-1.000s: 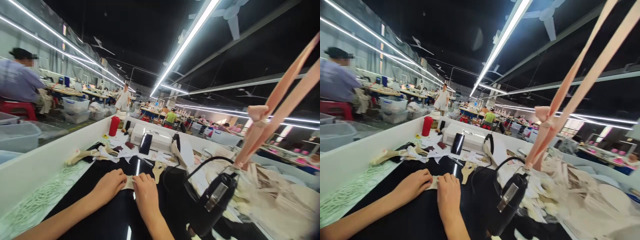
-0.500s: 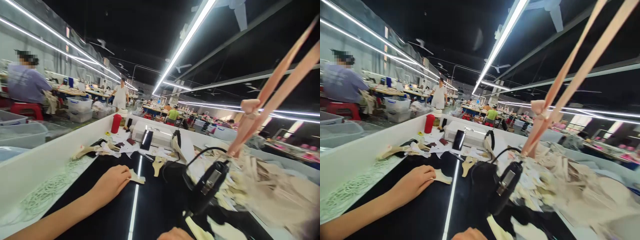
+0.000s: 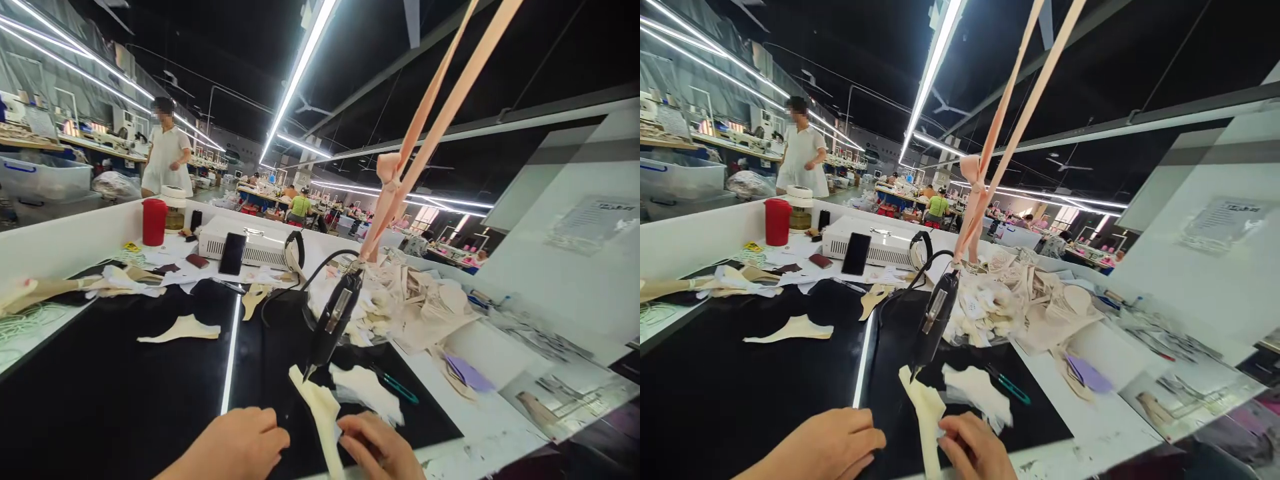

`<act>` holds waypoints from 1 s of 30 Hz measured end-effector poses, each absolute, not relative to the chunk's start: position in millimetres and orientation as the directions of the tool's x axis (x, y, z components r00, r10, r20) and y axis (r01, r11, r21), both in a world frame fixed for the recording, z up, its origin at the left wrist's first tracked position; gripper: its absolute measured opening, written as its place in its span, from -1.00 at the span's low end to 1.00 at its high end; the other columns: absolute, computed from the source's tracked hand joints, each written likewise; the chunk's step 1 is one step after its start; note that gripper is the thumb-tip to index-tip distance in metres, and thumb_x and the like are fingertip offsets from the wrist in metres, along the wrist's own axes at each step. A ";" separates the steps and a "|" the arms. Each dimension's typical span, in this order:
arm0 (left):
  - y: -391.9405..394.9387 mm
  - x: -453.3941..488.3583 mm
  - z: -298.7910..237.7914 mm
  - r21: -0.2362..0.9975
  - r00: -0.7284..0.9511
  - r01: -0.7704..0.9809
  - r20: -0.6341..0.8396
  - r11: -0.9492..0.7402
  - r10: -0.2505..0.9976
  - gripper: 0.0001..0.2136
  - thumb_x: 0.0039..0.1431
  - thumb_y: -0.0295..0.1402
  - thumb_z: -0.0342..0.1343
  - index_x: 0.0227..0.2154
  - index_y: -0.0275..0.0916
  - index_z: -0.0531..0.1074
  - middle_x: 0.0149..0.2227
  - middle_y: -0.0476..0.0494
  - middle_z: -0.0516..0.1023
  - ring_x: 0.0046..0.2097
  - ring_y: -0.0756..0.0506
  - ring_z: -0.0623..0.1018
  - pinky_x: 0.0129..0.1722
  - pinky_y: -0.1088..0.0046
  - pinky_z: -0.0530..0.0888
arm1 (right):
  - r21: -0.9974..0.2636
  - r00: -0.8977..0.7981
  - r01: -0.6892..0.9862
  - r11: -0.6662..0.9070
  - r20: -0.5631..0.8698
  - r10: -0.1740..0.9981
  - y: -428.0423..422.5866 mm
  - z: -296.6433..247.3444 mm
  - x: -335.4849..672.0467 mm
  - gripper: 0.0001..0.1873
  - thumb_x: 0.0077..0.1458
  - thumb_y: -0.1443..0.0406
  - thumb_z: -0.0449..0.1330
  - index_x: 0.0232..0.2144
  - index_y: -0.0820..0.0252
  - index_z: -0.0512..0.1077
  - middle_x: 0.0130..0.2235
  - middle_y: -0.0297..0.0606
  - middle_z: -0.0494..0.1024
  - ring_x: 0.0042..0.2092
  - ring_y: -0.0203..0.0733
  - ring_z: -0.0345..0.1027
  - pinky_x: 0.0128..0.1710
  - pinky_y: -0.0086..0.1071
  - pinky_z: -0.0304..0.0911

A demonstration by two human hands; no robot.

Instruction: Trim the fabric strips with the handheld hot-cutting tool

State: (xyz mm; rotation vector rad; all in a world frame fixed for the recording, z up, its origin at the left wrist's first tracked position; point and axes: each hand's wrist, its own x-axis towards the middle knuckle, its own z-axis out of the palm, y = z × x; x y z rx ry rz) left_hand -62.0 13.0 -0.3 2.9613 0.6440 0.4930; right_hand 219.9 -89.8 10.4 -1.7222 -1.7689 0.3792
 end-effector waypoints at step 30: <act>12.0 0.1 -30.6 -0.087 0.845 0.403 0.417 -0.911 0.334 -0.79 0.19 -0.11 0.32 -0.25 -0.02 0.45 -0.44 0.05 0.47 -0.51 -0.08 0.39 -0.56 0.30 -0.06 | -0.875 0.322 0.484 -0.008 0.170 0.931 -68.5 3.9 202.5 -0.59 0.17 -0.09 0.22 -0.40 0.07 0.60 -0.50 -0.36 0.51 -0.46 -0.21 0.35 -0.40 -0.37 0.22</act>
